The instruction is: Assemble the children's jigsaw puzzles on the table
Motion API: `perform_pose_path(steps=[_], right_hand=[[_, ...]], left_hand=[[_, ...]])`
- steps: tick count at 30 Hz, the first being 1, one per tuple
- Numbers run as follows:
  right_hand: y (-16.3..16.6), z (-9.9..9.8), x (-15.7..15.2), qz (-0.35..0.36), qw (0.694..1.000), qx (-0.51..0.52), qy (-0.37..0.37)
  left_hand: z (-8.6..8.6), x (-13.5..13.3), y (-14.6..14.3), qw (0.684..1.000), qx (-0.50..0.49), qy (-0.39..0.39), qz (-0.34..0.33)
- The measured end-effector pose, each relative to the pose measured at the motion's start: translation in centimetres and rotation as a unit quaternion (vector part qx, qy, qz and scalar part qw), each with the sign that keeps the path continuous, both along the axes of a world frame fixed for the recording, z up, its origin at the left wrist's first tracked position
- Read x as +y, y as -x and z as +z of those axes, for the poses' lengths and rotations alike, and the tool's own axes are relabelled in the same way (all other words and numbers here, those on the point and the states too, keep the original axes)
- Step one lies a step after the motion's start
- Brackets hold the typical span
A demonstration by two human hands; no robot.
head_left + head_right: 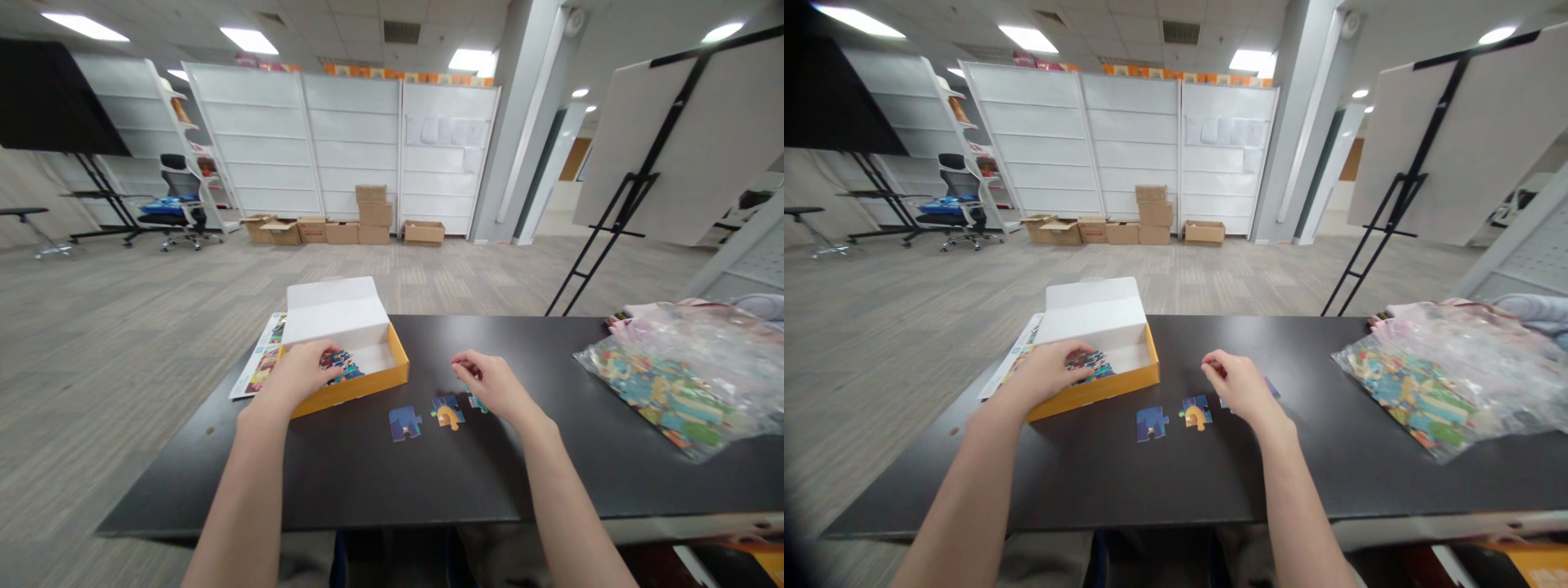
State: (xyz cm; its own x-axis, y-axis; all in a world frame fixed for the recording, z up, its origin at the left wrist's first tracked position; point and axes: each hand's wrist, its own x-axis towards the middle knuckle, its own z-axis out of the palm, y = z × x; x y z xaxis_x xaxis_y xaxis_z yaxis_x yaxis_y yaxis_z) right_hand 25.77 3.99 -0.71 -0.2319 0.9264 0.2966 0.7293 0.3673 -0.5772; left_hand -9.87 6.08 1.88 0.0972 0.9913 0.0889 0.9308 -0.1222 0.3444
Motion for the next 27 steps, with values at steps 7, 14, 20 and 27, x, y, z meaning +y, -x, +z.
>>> perform_pose_path(steps=[7,14,20,27], right_hand=[[0.1,-0.1,0.1,0.005,1.000,-0.007,0.006],[0.1,0.0,0.0,0.001,1.000,-0.003,0.007],[0.0,-0.2,0.2,0.002,1.000,0.015,0.004],[1.3,0.2,0.1,0.057,0.977,0.191,0.074]], left_hand=[[-0.4,0.2,0.3,0.999,-0.019,0.025,-0.013],[1.2,-0.9,-0.5,0.995,0.054,-0.050,0.063],[2.1,-1.4,-1.9,0.987,-0.008,-0.140,0.076],[3.7,-3.8,-9.2,0.969,-0.042,-0.235,-0.066]])
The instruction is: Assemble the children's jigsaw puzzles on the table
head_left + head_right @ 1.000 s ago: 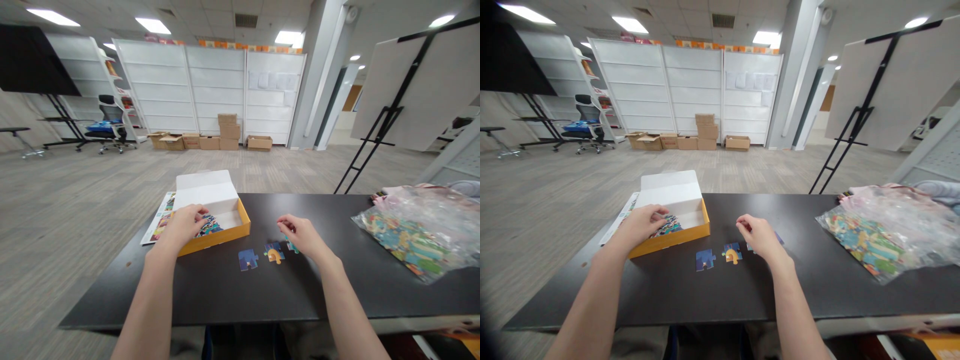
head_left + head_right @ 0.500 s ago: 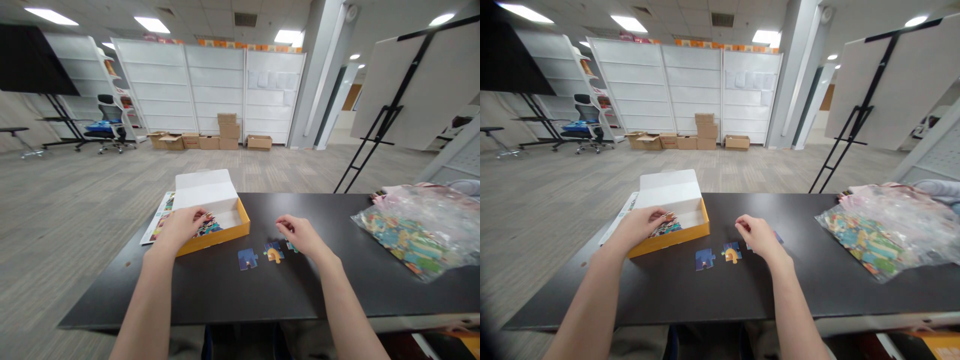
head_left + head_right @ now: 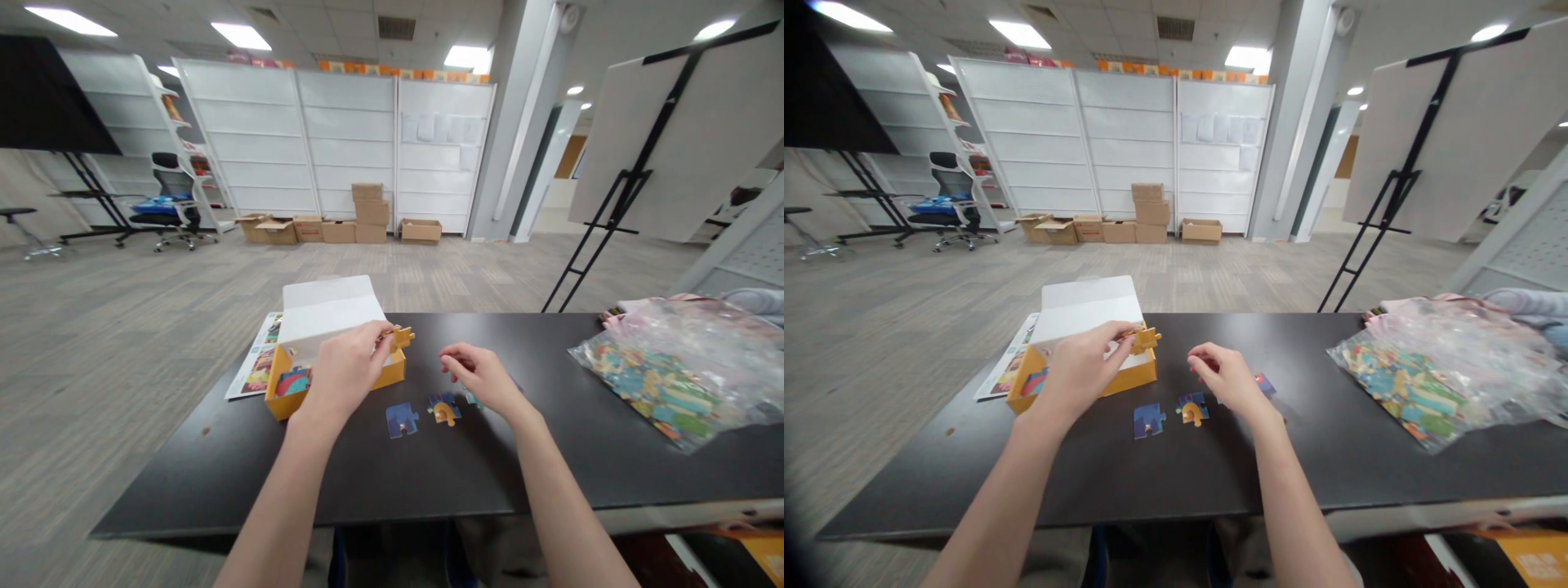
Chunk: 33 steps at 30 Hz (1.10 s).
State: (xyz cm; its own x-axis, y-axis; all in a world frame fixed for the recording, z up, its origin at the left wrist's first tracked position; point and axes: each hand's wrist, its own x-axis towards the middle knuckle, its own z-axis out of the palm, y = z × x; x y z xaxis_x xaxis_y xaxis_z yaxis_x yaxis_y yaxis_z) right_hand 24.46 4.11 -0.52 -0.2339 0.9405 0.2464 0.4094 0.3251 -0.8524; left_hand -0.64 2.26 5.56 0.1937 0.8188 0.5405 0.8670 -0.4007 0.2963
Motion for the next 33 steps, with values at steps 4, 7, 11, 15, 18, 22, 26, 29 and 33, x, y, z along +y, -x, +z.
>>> perform_pose_path(steps=[4,7,11,15,18,22,26,29,33], right_hand=[[0.6,0.7,-0.4,0.060,0.990,0.114,0.053],[0.4,1.0,-0.6,0.088,0.981,0.154,0.080],[0.0,0.7,-0.4,0.080,0.984,0.133,0.089],[-0.2,0.3,0.1,0.080,0.986,0.116,0.083],[-0.4,0.1,0.2,0.081,0.987,0.110,0.090],[-0.7,0.0,0.1,0.060,0.993,0.056,0.087],[-1.6,0.0,0.1,0.049,0.994,0.031,0.088],[-3.0,-0.1,0.3,0.036,0.996,0.027,0.081],[-5.0,-0.7,1.0,-0.074,0.996,-0.052,-0.002]], left_hand=[[-0.3,-0.8,-3.4,0.997,0.020,-0.001,-0.069],[-0.8,-0.9,-4.8,0.995,0.035,0.031,-0.092],[-1.7,-0.8,-5.5,0.989,0.006,0.081,-0.126],[-2.4,-0.3,-5.3,0.976,-0.038,0.126,-0.172],[-2.8,0.1,-5.3,0.975,-0.027,0.144,-0.169],[-3.4,0.5,-5.5,0.977,0.001,0.156,-0.144],[-4.1,1.5,-5.3,0.968,-0.021,0.187,-0.168],[-3.8,1.9,-5.1,0.971,-0.002,0.189,-0.145],[-2.8,1.2,-6.4,0.979,0.128,0.153,-0.048]])
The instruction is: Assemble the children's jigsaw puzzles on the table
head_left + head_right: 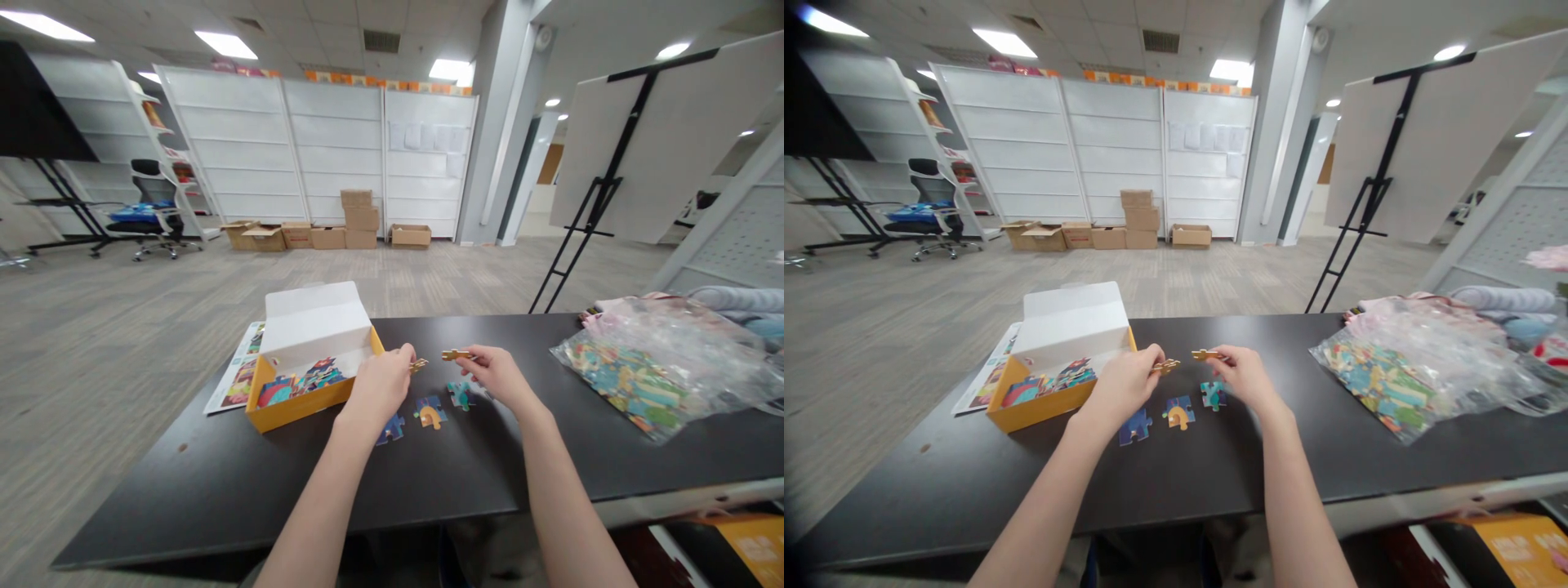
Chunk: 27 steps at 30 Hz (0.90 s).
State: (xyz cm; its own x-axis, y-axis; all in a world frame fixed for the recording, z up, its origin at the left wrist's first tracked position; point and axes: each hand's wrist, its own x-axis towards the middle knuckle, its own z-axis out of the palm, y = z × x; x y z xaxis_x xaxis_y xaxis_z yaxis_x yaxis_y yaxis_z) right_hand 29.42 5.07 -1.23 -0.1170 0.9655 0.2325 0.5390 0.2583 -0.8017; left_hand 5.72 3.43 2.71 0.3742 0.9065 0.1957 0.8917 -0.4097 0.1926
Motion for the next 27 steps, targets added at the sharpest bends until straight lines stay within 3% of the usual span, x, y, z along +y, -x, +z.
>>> perform_pose_path(steps=[3,8,19,27], right_hand=[[-0.6,-0.7,0.6,-0.059,0.989,-0.113,-0.076],[-0.5,-1.4,1.0,-0.107,0.963,-0.234,-0.082],[0.5,-1.8,1.0,0.000,0.972,-0.230,-0.051],[0.4,-2.0,1.1,-0.009,0.968,-0.244,-0.054]], left_hand=[[-0.1,-0.8,-1.8,0.997,0.072,-0.003,0.014],[-1.3,-0.9,-3.6,0.997,0.076,0.002,0.031],[-2.2,-0.6,-3.7,0.998,0.052,0.024,0.020],[-2.7,-0.1,-3.7,0.998,0.026,0.052,-0.005]])
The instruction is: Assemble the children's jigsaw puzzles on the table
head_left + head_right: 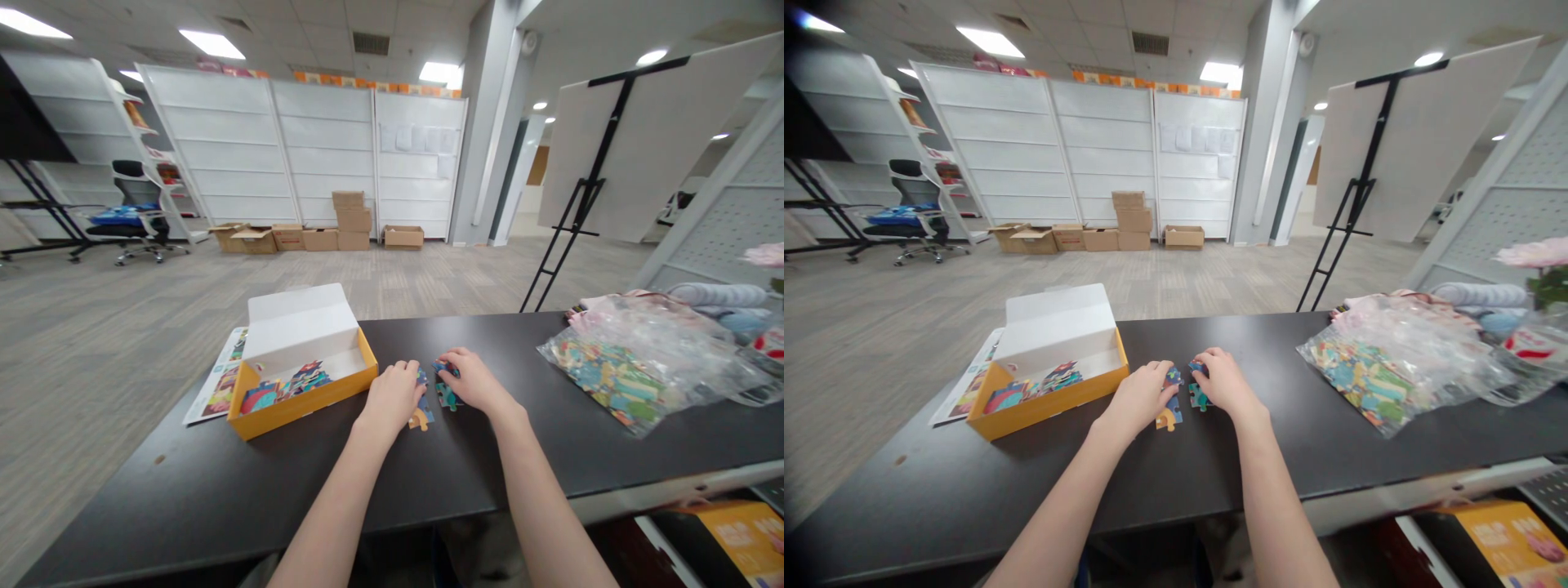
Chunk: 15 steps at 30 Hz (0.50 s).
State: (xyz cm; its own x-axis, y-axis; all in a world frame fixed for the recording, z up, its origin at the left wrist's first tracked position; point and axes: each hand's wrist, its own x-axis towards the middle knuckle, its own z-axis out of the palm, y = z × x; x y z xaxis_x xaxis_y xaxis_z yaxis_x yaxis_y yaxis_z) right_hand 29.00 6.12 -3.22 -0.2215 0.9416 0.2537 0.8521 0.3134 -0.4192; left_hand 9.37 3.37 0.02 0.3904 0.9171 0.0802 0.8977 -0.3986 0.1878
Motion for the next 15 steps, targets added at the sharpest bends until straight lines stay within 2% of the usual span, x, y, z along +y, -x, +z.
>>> perform_pose_path(steps=[5,10,15], right_hand=[[0.5,0.4,-0.2,0.021,0.999,0.035,-0.028],[1.0,0.6,-0.3,0.043,0.998,0.042,-0.031],[2.6,0.4,-0.5,0.103,0.994,0.034,-0.004]], left_hand=[[0.7,-0.1,0.4,1.000,-0.010,0.012,0.004],[3.0,-0.9,3.0,0.999,-0.041,-0.015,-0.002],[3.9,-1.4,6.4,0.996,-0.055,0.066,-0.034]])
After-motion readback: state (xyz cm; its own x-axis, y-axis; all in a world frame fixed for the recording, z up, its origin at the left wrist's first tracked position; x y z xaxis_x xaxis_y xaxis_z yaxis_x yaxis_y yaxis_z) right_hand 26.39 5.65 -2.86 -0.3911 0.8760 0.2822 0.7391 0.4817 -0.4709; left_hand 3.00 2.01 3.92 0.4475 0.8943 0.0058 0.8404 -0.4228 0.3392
